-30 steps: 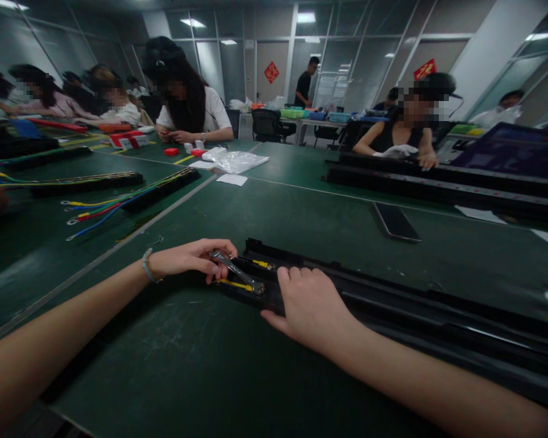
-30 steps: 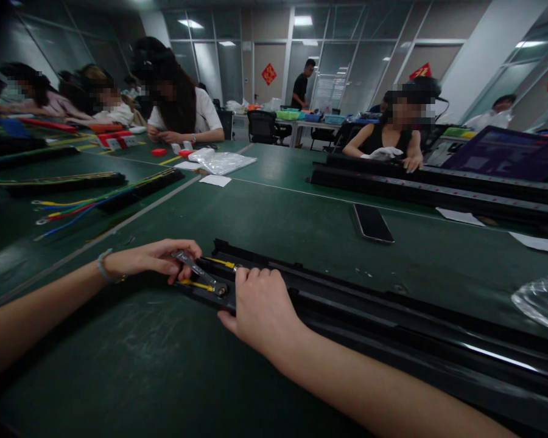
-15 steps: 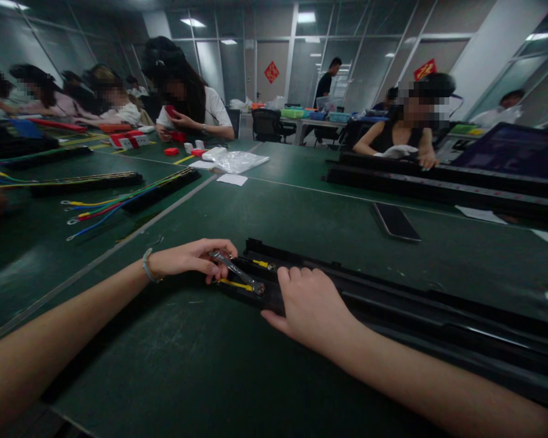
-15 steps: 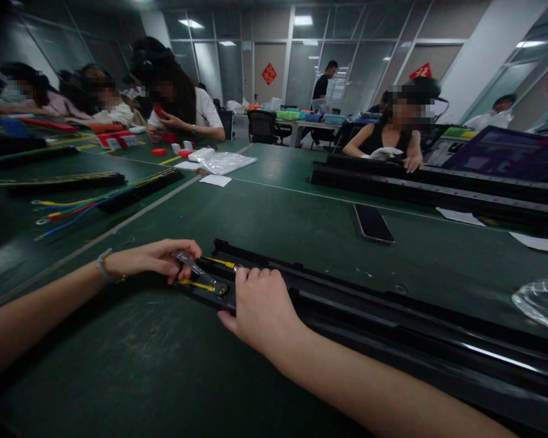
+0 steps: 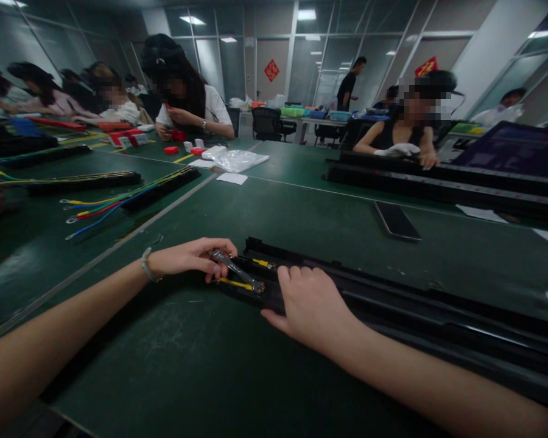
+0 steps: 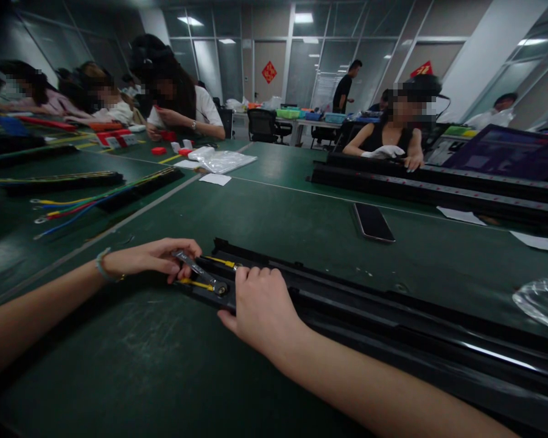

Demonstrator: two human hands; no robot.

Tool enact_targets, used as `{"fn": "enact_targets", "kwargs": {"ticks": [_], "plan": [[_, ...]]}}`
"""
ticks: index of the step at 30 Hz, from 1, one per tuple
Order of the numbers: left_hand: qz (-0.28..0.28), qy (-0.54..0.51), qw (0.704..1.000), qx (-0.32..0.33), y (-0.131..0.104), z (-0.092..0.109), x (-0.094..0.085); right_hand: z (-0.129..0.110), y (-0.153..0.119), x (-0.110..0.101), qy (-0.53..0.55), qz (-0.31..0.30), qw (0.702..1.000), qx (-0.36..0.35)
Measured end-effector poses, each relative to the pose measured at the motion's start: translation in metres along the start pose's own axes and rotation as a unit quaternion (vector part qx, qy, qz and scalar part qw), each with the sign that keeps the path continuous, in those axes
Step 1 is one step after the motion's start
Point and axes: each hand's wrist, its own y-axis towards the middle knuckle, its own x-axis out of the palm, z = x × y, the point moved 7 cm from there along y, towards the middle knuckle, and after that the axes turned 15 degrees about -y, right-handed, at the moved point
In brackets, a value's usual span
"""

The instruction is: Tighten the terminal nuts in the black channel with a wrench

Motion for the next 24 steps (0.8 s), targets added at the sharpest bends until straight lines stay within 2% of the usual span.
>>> {"fn": "enact_targets", "kwargs": {"ticks": [7,24], "plan": [[0.018,0.014,1.000,-0.008,0.0009,0.0004,0.0000,0.0005,0.0000,-0.0011,0.008,-0.002,1.000,0.001],[0.014,0.037,0.999,-0.003,0.0007,0.0012,0.0008,0.0004,0.0002,-0.0004,-0.003,-0.002,1.000,-0.003]]}}
